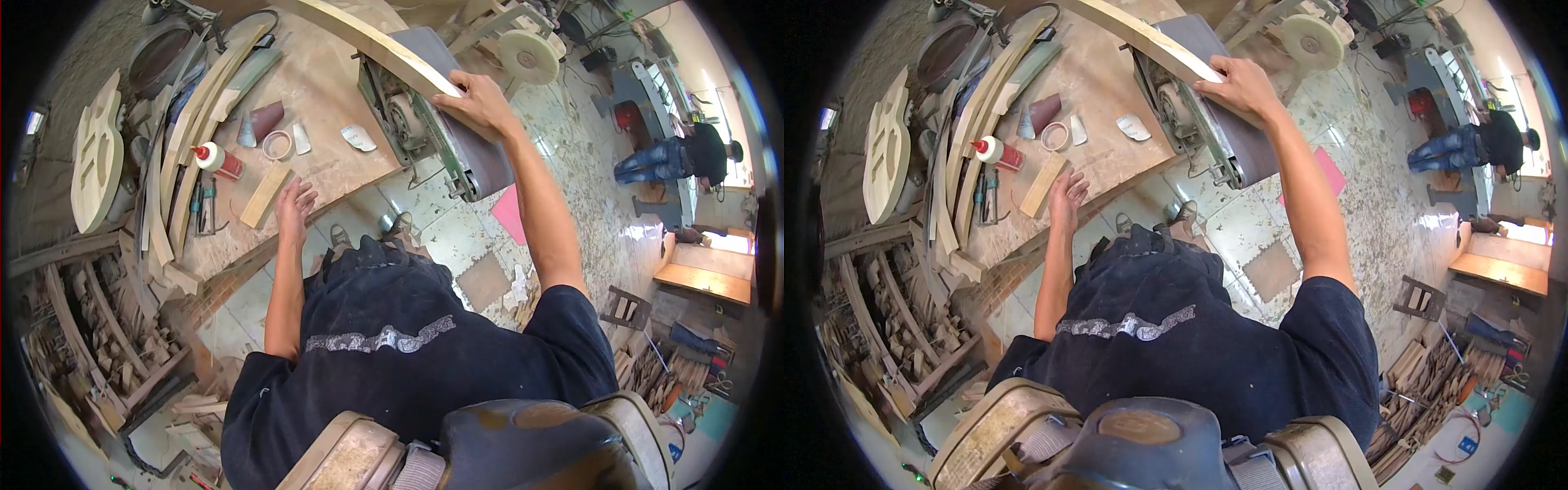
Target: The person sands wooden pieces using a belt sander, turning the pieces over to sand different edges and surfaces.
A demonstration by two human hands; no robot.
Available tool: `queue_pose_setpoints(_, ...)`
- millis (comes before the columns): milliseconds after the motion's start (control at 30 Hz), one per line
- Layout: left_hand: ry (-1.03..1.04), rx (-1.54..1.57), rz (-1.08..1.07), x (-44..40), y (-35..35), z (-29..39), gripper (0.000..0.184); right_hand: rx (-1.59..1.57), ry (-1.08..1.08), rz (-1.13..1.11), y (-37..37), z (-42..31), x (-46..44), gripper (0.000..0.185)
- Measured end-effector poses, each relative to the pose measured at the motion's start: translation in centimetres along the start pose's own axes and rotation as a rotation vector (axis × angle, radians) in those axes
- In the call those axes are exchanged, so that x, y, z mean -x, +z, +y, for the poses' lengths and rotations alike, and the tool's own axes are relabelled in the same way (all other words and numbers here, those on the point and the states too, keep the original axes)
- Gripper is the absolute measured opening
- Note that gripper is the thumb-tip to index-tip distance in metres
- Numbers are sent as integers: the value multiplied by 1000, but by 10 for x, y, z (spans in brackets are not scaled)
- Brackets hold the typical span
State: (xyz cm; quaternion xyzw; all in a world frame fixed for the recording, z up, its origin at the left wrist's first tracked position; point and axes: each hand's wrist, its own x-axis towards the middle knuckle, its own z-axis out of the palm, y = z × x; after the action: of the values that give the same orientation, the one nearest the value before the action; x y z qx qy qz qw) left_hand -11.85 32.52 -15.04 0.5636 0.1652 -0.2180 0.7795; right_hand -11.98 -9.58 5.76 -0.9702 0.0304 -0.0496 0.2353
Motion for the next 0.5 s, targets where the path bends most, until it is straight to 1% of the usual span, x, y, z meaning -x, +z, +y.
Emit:
queue_pose_setpoints(100, -6, -2, -12, 0, 3, 3, 50, 108, 63, -35, -4, -6, 1, 55)
queue_pose_setpoints(200, -12, 4, -22, -3, 5, 3, 50, 88, 47, 73, 6, 3, 3, 55)
queue_pose_setpoints(300, -8, 16, -29, -7, 3, 1, 50, 131, 136, 92, 3, 1, 5, 49)
queue_pose_setpoints(467, -22, 28, -17, -9, 0, 0, 45, 199, 239, 167, 6, 7, 6, 48)
queue_pose_setpoints(500, -26, 20, -18, -10, 0, 0, 46, 209, 264, 176, 6, 6, 5, 48)
